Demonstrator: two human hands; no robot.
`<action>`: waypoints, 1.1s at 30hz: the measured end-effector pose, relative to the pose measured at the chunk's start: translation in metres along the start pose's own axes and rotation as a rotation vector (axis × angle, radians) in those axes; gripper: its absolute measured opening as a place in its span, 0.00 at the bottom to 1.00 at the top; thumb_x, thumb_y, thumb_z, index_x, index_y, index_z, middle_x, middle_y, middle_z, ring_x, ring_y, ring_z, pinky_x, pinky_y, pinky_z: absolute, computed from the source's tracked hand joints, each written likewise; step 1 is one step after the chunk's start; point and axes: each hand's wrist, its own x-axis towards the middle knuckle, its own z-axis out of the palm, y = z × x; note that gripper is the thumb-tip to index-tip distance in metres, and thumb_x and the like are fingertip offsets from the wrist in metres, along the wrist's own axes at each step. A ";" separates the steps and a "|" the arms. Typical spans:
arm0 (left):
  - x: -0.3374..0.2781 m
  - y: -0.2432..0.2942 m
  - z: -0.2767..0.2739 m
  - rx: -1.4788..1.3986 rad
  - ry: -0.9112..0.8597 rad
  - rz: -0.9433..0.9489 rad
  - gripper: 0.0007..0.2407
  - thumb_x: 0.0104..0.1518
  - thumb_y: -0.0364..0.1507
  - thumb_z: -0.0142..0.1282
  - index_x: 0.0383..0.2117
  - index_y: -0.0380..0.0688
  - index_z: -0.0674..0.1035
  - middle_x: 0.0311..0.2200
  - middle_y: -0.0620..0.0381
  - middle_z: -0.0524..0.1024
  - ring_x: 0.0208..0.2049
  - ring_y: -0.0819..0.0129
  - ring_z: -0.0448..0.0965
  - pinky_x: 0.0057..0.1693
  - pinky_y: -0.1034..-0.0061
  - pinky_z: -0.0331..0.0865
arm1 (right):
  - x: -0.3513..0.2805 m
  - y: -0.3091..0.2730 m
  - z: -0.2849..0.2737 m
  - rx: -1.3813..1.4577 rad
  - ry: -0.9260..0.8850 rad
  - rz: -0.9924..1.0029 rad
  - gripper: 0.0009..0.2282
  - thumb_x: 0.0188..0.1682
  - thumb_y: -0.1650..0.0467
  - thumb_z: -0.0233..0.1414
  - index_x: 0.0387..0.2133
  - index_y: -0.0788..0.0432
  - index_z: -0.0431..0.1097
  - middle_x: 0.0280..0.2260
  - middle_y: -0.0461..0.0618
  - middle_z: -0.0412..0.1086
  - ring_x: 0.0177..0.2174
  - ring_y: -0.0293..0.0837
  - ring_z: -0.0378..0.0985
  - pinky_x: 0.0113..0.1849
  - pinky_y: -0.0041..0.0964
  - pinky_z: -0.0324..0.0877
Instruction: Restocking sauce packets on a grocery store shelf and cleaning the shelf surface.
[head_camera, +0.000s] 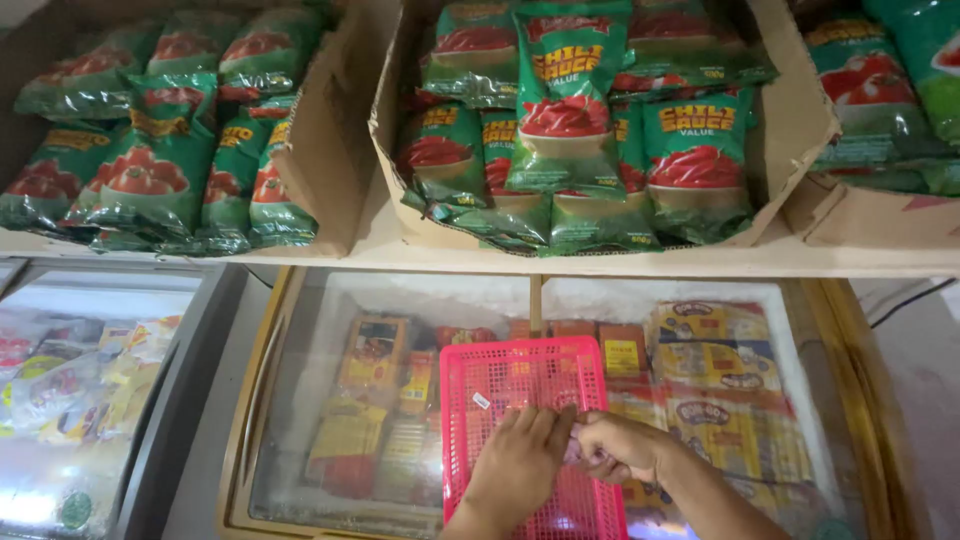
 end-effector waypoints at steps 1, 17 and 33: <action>0.003 -0.001 0.000 -0.002 -0.005 0.001 0.22 0.56 0.30 0.51 0.57 0.34 0.74 0.41 0.50 0.75 0.44 0.54 0.75 0.55 0.56 0.67 | -0.002 -0.003 0.007 0.005 0.000 0.001 0.05 0.39 0.77 0.47 0.28 0.57 0.63 0.20 0.41 0.58 0.15 0.32 0.50 0.17 0.28 0.44; 0.007 0.004 -0.008 0.199 -0.509 0.071 0.11 0.56 0.34 0.53 0.37 0.41 0.82 0.39 0.48 0.78 0.44 0.54 0.77 0.51 0.59 0.69 | 0.006 0.024 0.028 -0.233 0.081 0.058 0.06 0.49 0.72 0.44 0.30 0.58 0.69 0.16 0.42 0.58 0.16 0.35 0.56 0.19 0.34 0.51; -0.095 0.021 0.004 -0.016 -0.637 -0.133 0.08 0.52 0.37 0.57 0.27 0.50 0.85 0.32 0.50 0.82 0.34 0.54 0.84 0.38 0.58 0.77 | -0.003 0.110 0.130 -0.988 0.335 -0.311 0.06 0.46 0.72 0.51 0.34 0.60 0.72 0.29 0.59 0.73 0.32 0.53 0.77 0.35 0.49 0.72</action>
